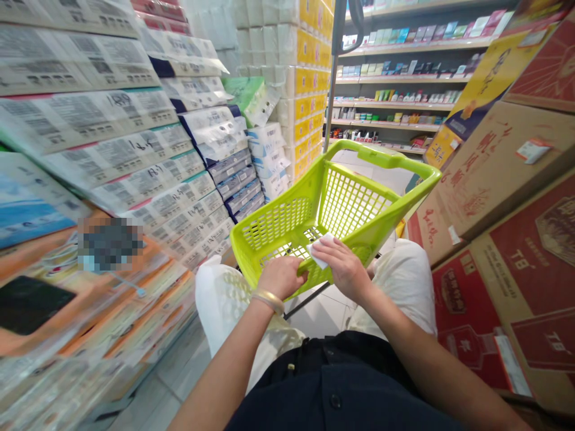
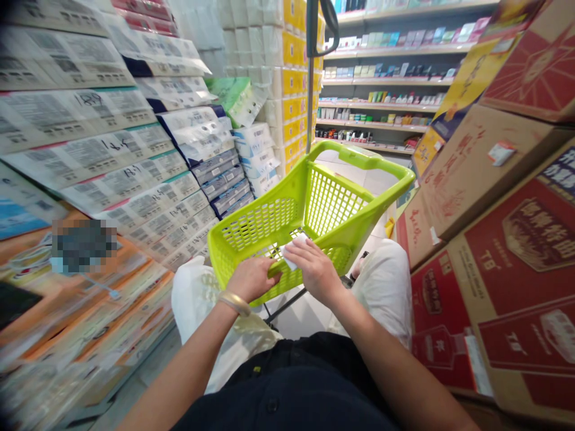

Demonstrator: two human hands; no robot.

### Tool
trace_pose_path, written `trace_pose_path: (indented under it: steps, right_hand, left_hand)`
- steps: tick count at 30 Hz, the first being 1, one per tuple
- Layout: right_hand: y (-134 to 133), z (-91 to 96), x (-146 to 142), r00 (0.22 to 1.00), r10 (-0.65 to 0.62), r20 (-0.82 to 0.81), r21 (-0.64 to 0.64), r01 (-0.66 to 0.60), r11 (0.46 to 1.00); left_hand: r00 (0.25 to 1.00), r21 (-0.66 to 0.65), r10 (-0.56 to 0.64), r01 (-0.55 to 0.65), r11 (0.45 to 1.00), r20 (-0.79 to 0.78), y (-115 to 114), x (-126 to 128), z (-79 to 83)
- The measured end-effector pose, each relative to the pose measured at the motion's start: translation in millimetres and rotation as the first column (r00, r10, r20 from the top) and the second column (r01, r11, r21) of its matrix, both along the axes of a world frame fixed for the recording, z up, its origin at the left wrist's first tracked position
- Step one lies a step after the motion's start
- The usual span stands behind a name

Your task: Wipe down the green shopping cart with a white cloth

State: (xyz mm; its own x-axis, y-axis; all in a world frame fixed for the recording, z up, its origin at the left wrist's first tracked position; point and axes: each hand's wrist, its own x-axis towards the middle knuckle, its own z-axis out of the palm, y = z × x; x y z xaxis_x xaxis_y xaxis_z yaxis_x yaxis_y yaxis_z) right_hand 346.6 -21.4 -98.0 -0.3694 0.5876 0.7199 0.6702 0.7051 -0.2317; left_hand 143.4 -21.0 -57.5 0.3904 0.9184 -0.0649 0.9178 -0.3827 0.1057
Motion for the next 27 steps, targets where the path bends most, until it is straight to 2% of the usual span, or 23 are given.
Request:
trace_pose_path:
  steps: [2, 7, 9, 11, 13, 15, 19, 21, 23, 27]
  right_hand:
    - [-1.5, -0.4, -0.8, 0.999, 0.033, 0.017, -0.020, -0.033, 0.999]
    - [8.8, 1.7, 19.2, 0.969, -0.216, -0.118, 0.005, 0.218, 0.976]
    - [8.6, 1.8, 18.4, 0.960, -0.247, -0.131, -0.001, 0.249, 0.968]
    - [4.4, 1.2, 11.0, 0.983, -0.166, -0.076, -0.016, 0.165, 0.986]
    - [-0.2, 0.7, 4.1, 0.999, -0.032, -0.004, -0.033, 0.032, 0.999]
    - [-1.0, 1.1, 4.8, 1.000, 0.013, 0.020, -0.032, -0.012, 0.999]
    - [7.3, 3.1, 23.0, 0.975, -0.207, -0.086, -0.001, 0.208, 0.978]
    - [8.6, 2.9, 25.7, 0.953, -0.277, -0.126, 0.004, 0.280, 0.960]
    - [4.9, 1.2, 18.9, 0.969, -0.227, -0.100, 0.005, 0.228, 0.974]
    - [-4.7, -2.1, 1.5, 1.000, 0.025, 0.015, -0.023, -0.025, 0.999]
  left_hand:
    - [1.000, 0.001, 0.003, -0.003, 1.000, 0.004, -0.6, -0.4, 0.5]
    - [1.000, -0.004, 0.013, -0.013, 1.000, -0.025, -2.1, 0.6, 2.5]
    - [1.000, -0.005, 0.017, -0.017, 1.000, -0.024, -2.3, 1.3, 2.8]
    - [1.000, 0.003, 0.014, -0.014, 1.000, -0.012, -2.3, 1.4, 2.6]
    - [1.000, 0.010, 0.010, -0.010, 1.000, -0.002, -2.3, 1.0, 2.3]
    - [1.000, 0.015, 0.009, -0.009, 1.000, -0.003, -2.4, 0.6, 2.2]
    - [1.000, 0.006, 0.007, -0.007, 1.000, -0.016, -2.8, 0.7, 2.8]
    - [1.000, 0.003, 0.006, -0.006, 1.000, -0.014, -2.7, 1.1, 2.7]
    - [1.000, 0.008, 0.008, -0.008, 1.000, -0.009, -2.4, 1.2, 2.1]
    - [1.000, 0.019, 0.006, -0.006, 1.000, 0.007, -2.4, 0.2, 1.0]
